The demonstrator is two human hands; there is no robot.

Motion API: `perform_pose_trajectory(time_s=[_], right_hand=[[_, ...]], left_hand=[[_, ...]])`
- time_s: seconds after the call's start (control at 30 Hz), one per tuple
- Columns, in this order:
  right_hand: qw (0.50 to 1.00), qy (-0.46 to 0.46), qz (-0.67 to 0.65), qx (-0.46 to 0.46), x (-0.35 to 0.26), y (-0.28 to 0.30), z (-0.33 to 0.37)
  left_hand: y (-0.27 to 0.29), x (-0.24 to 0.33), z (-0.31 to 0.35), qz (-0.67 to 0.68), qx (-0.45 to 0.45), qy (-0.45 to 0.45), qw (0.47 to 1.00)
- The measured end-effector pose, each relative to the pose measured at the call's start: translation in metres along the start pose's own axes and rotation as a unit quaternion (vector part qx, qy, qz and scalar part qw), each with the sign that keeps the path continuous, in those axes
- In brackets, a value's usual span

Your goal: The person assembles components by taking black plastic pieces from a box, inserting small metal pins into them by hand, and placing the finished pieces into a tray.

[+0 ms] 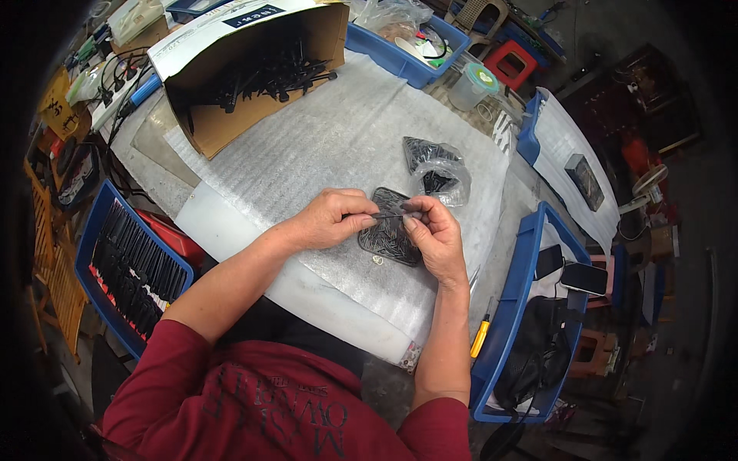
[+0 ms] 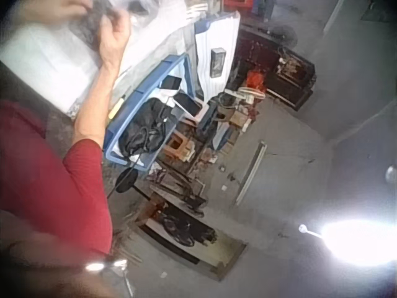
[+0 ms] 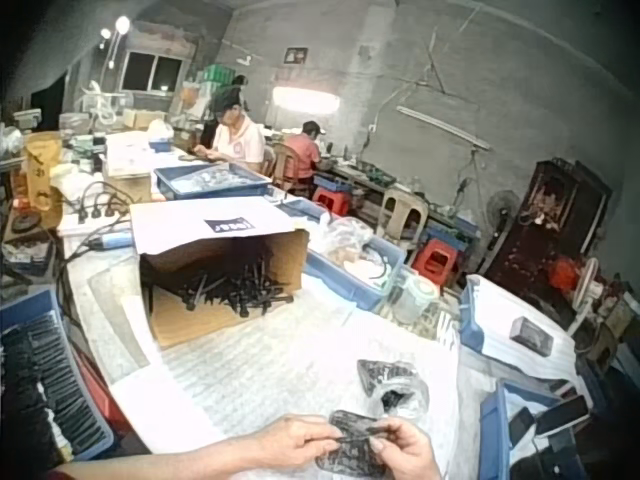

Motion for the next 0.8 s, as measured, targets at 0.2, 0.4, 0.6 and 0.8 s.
perform_pose_trajectory(time_s=[0.2, 0.4, 0.6, 0.8], right_hand=[[1.000, -0.009, -0.003, -0.006, -0.001, 0.002, 0.000], [1.000, -0.012, 0.011, -0.009, -0.001, 0.000, 0.001], [0.999, -0.017, 0.027, -0.032, 0.001, -0.001, 0.001], [0.997, -0.021, 0.061, -0.030, -0.002, -0.008, 0.002]], left_hand=[[0.000, 0.000, 0.001, 0.000, 0.001, 0.000, 1.000], [-0.001, 0.001, 0.001, -0.015, -0.012, -0.013, 1.000], [-0.003, 0.000, 0.002, -0.026, -0.029, -0.010, 0.999], [-0.006, -0.002, 0.005, -0.032, -0.026, -0.028, 0.999]])
Point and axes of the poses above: each hand's wrist, its own z-axis away from the middle knuckle, its own y-axis out of the back of the hand, x = y × z, the point moved 6 cm from there along -z, towards the middle knuckle, and after that the axes turned 5 degrees about -y, right-handed, at the moved point
